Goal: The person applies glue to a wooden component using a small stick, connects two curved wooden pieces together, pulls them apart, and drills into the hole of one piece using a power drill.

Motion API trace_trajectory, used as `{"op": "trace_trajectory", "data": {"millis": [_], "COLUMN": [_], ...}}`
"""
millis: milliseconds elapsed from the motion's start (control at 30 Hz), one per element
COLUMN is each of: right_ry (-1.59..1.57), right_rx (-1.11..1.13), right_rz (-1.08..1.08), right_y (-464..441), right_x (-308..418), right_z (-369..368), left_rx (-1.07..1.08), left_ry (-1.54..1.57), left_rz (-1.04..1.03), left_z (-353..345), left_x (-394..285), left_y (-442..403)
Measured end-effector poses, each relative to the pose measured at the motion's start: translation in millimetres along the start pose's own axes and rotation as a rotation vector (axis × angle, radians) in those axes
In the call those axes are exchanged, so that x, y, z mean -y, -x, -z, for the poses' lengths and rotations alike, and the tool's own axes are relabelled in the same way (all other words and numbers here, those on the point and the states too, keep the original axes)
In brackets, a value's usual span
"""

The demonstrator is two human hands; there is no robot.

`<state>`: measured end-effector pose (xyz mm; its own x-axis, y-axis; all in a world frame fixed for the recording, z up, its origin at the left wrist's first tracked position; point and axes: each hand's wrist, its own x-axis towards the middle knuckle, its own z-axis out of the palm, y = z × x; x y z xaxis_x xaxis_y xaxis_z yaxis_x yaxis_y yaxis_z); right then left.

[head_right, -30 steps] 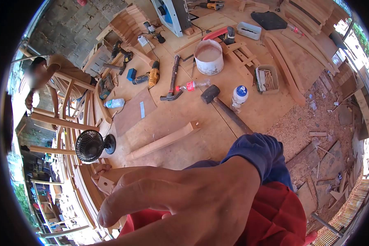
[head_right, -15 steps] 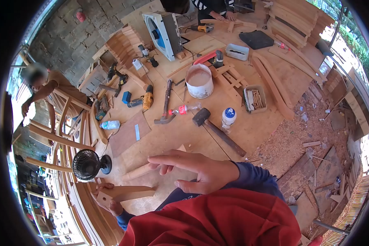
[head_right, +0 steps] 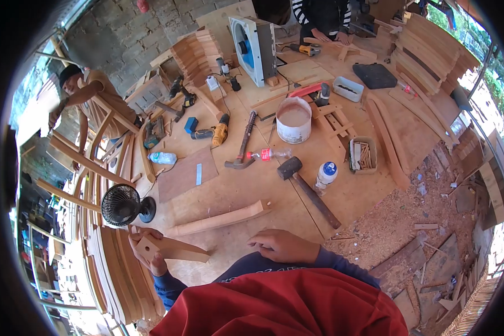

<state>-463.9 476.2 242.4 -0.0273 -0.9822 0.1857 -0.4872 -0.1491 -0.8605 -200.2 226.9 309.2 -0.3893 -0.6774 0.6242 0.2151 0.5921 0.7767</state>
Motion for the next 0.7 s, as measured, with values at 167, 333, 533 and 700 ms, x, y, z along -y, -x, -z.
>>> {"op": "trace_trajectory", "data": {"millis": [167,333,533,700], "right_ry": [0.168,0.237,0.24,0.074], "right_rx": [0.097,0.092,0.154,0.085], "right_rz": [0.043,0.026,-0.009,-0.263], "right_y": [-12,-22,-34,-77], "right_x": [-29,-44,-60,-63], "right_z": [-17,-23,-19,4], "left_rx": [0.02,-0.108,-0.207,-0.19], "left_ry": [-0.053,-0.052,0.071,0.061], "left_rz": [0.015,0.071,-0.004,0.081], "left_z": [3,-1,9,17], "left_x": [-5,-22,-12,-12], "left_y": [1,1,11,10]}}
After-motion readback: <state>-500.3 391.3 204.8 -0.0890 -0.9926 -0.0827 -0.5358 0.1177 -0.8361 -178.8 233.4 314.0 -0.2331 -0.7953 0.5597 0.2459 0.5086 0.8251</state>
